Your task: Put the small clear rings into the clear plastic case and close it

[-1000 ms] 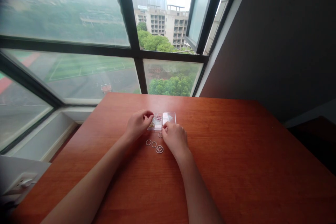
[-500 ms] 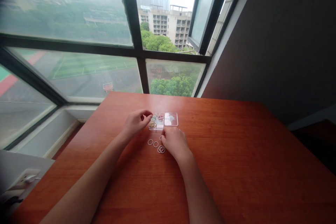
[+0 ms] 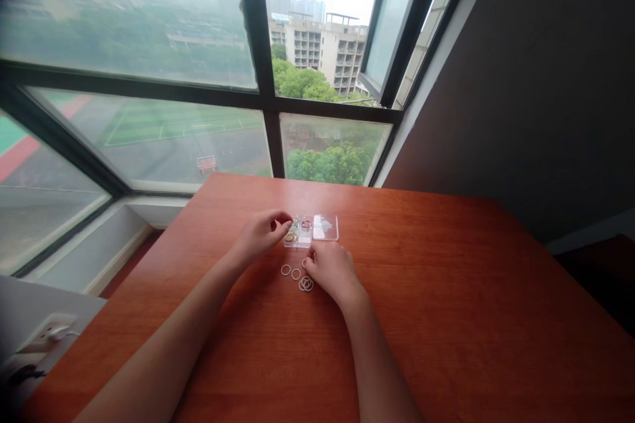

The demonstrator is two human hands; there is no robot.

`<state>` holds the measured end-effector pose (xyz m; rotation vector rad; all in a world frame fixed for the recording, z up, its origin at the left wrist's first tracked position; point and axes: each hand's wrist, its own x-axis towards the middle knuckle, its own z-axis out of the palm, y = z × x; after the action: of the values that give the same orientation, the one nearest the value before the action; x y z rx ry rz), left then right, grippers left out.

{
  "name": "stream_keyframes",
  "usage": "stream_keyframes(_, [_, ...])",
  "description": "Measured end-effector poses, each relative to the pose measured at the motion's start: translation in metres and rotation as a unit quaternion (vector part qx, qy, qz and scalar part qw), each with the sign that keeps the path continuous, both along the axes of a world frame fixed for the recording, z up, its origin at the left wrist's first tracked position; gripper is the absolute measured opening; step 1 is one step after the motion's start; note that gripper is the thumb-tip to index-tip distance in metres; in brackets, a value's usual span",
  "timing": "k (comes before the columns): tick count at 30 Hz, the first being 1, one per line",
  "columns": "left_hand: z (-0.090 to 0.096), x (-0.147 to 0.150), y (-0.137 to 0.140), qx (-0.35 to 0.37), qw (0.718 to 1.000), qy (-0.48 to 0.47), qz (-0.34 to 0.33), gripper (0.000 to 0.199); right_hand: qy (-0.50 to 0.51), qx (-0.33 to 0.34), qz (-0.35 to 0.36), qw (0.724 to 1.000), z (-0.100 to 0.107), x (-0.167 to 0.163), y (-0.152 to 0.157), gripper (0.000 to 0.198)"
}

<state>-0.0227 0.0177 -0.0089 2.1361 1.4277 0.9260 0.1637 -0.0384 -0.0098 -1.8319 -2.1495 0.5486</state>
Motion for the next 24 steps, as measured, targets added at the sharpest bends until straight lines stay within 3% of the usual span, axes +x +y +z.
stream_keyframes(5, [0.002, 0.005, -0.003, -0.031, 0.999, -0.025, -0.023, 0.016, 0.097, 0.062, -0.037, 0.993, 0.0, 0.001, 0.003, 0.011])
stream_keyframes(11, [0.009, 0.019, -0.012, -0.119, 0.984, -0.091, -0.097, 0.023, 0.169, 0.149, -0.084, 0.971, 0.0, 0.0, 0.005, 0.012])
stream_keyframes(24, [0.008, 0.023, -0.013, -0.147, 0.974, -0.131, -0.115, 0.02, 0.162, 0.182, -0.089, 0.966, 0.001, 0.0, 0.005, 0.015])
